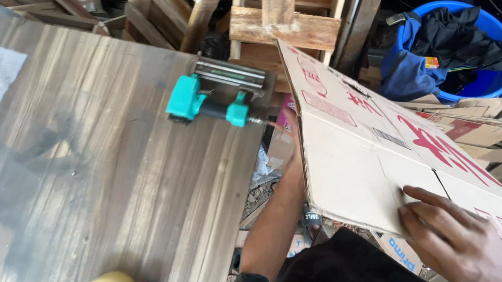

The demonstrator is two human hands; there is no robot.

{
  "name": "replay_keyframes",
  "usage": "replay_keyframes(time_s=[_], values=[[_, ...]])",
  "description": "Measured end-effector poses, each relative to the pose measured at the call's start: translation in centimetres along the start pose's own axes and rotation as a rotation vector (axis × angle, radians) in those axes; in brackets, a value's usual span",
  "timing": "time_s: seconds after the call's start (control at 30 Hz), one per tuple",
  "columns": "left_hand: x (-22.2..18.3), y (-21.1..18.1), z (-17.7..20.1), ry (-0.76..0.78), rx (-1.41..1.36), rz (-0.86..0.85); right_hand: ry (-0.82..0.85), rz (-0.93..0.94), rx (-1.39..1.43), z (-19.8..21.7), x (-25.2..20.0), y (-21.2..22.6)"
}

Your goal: The person prepares a cardboard box by cutting it with a utility knife and making a hole, then places a small piece of wood into the hole.

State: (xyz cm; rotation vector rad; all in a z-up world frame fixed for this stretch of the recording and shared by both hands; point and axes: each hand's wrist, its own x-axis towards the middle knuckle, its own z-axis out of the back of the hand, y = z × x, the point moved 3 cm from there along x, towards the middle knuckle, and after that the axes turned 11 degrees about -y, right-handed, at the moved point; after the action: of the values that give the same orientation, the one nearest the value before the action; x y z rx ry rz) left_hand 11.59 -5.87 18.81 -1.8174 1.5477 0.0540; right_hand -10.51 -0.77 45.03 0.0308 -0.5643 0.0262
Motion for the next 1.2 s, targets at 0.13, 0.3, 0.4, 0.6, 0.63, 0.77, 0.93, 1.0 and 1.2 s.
replay_keyframes(time_s=[0.13, 0.3, 0.4, 0.6, 0.63, 0.77, 0.93, 1.0, 1.2], values=[[-9.3, -5.8, 7.0, -0.024, -0.181, -0.113, 0.030, 0.161, 0.021, -1.6, 1.2, 9.9], [-21.3, -14.9, 15.7, -0.064, -0.403, -0.305, -0.086, 0.388, -0.030, -3.8, 4.2, 19.9], [-25.3, -18.4, 33.9, -0.269, 0.174, -1.513, -0.140, 0.523, 0.055, -7.9, 6.2, 24.0], [-48.8, -22.6, 31.3, -0.228, -0.429, -0.836, -0.366, 0.710, 0.357, -13.3, 14.4, 30.6], [-50.4, -22.6, 33.1, -0.243, -0.440, -0.862, -0.369, 0.734, 0.378, -15.8, 14.8, 30.6], [-53.4, -21.6, 40.2, -0.366, -0.331, -1.063, -0.356, 0.670, 0.510, -25.5, 17.7, 30.1], [-53.7, -18.7, 46.9, -0.556, -0.437, -1.021, -0.376, 0.627, 0.491, -32.5, 20.7, 31.9], [-51.6, -16.8, 51.6, -0.697, -0.546, -0.895, -0.369, 0.623, 0.529, -36.0, 20.8, 32.7], [-57.4, -19.2, 46.7, -1.182, -0.391, -0.941, -0.281, 0.564, 0.605, -41.3, 19.1, 34.2]])
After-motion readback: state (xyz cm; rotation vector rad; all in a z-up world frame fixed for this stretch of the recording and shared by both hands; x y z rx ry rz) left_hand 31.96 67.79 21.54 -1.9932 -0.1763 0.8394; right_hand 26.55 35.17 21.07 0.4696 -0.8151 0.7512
